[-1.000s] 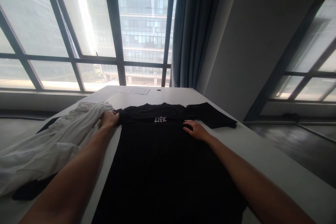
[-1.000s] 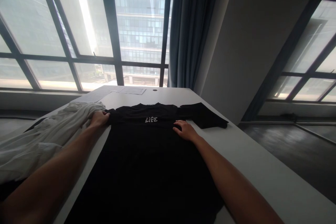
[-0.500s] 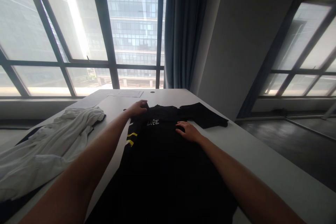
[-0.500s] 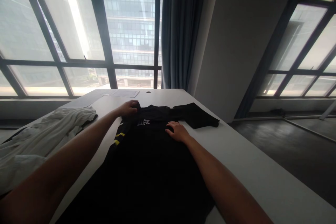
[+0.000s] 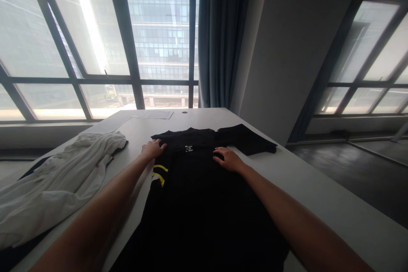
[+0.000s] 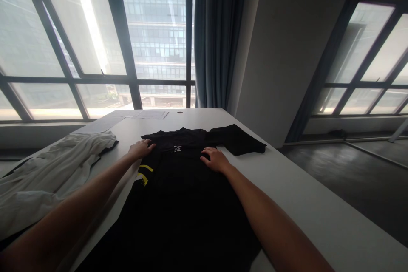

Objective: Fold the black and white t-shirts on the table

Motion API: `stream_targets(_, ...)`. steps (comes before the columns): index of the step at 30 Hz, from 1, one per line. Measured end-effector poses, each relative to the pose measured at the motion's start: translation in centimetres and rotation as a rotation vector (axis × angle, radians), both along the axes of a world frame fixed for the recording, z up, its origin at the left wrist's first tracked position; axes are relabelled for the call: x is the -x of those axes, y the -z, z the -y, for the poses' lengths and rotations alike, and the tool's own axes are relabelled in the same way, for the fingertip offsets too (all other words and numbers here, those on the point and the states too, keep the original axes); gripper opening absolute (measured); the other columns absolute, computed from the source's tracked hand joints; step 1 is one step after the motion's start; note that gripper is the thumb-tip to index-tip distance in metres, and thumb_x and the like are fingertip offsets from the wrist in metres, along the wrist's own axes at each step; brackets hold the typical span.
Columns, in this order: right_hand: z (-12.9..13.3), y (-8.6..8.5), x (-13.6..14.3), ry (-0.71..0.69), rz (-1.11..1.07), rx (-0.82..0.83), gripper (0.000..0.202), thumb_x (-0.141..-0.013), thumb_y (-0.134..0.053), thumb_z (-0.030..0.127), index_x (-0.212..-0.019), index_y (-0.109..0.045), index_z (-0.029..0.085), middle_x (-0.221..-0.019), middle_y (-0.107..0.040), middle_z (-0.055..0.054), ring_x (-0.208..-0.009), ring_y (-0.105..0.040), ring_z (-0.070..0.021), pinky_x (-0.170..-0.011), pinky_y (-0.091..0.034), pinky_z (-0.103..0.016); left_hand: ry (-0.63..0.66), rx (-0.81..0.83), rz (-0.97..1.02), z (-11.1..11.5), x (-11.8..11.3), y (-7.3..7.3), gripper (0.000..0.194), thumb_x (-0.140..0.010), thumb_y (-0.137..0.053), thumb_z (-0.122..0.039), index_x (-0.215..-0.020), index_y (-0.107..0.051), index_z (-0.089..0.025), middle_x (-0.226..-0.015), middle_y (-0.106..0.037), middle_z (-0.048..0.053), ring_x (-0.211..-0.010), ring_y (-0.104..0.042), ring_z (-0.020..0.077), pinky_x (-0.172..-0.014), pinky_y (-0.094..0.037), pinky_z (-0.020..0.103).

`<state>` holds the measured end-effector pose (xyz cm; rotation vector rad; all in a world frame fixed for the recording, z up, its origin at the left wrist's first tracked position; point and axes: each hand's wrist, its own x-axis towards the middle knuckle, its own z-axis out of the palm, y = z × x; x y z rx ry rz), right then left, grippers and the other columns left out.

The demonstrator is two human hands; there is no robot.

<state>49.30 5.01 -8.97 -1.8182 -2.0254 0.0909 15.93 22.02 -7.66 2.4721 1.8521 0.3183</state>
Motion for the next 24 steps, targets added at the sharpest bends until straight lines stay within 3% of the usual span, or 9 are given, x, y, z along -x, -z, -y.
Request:
stream_targets(5,0.1,-0.2,0.1,-0.002,0.003,-0.001,0.039,-0.091,-0.053,0.042,-0.121,-0.065,0.021,-0.138,-0.056,-0.009,-0.129,-0.049,-0.0279,-0.109,-0.036,-0.043,0.06,0.085,-0.022,-2.9,0.1,0.6,0.064,-0.09,-0.038,-0.058,-0.144,-0.045,-0.025,-0.152,-0.039,0.014,-0.14,-0.033,0.0377,-0.109,-0.018,0.067)
stream_targets(9,0.0,0.0,0.2,0.006,0.002,-0.013,0.037,-0.091,-0.054,0.041,-0.12,-0.065,0.022,-0.137,-0.056,-0.009,-0.128,-0.05,-0.0275,-0.109,-0.036,-0.043,-0.019,0.063,-0.05,-3.3,-0.1,0.7,0.06,-0.093,-0.033,-0.053,-0.144,-0.046,-0.023,-0.155,-0.034,0.014,-0.143,-0.028,0.0378,-0.108,-0.011,0.072)
stream_targets(11,-0.1,0.1,0.2,0.01,0.006,-0.013,0.037,-0.091,-0.053,0.04,-0.12,-0.066,0.021,-0.137,-0.056,-0.009,-0.128,-0.05,-0.0273,-0.108,-0.037,-0.043,-0.058,-0.015,-0.062,-2.8,-0.6,0.7,0.056,-0.094,-0.033,-0.045,-0.143,-0.048,-0.02,-0.155,-0.033,0.015,-0.143,-0.027,0.0369,-0.109,-0.011,0.071)
stream_targets(13,-0.2,0.2,0.1,0.013,0.009,-0.013,0.037,-0.091,-0.053,0.041,-0.12,-0.065,0.021,-0.137,-0.056,-0.009,-0.128,-0.05,-0.0273,-0.108,-0.037,-0.043,-0.015,-0.14,-0.067,-1.8,-1.2,0.7,0.053,-0.094,-0.037,-0.037,-0.142,-0.048,-0.018,-0.155,-0.034,0.015,-0.143,-0.027,0.0351,-0.112,-0.011,0.067)
stream_targets(15,-0.3,0.3,0.1,0.017,0.01,-0.015,0.037,-0.092,-0.053,0.041,-0.12,-0.065,0.022,-0.137,-0.056,-0.009,-0.128,-0.049,-0.0273,-0.108,-0.037,-0.043,0.134,-0.224,-0.057,-0.7,-1.9,0.8,0.051,-0.093,-0.04,-0.033,-0.142,-0.049,-0.02,-0.153,-0.038,0.012,-0.142,-0.031,0.0314,-0.116,-0.011,0.06)
stream_targets(18,-0.2,0.3,0.2,0.022,0.008,-0.016,0.036,-0.092,-0.053,0.04,-0.12,-0.065,0.023,-0.138,-0.056,-0.008,-0.129,-0.049,-0.0269,-0.109,-0.036,-0.042,0.318,-0.136,-0.033,0.9,-2.2,1.4,0.048,-0.094,-0.04,-0.037,-0.14,-0.05,-0.025,-0.15,-0.045,0.007,-0.139,-0.038,0.0263,-0.118,-0.015,0.05)
stream_targets(24,-0.6,0.1,0.2,0.098,-0.015,0.01,0.036,-0.09,-0.055,0.041,-0.117,-0.066,0.02,-0.133,-0.059,-0.01,-0.123,-0.053,-0.0274,-0.105,-0.039,-0.04,0.166,-0.029,0.069,1.9,-0.7,2.0,0.061,-0.095,-0.034,-0.055,-0.144,-0.045,-0.019,-0.158,-0.03,0.01,-0.146,-0.024,0.0278,-0.117,-0.02,0.05)
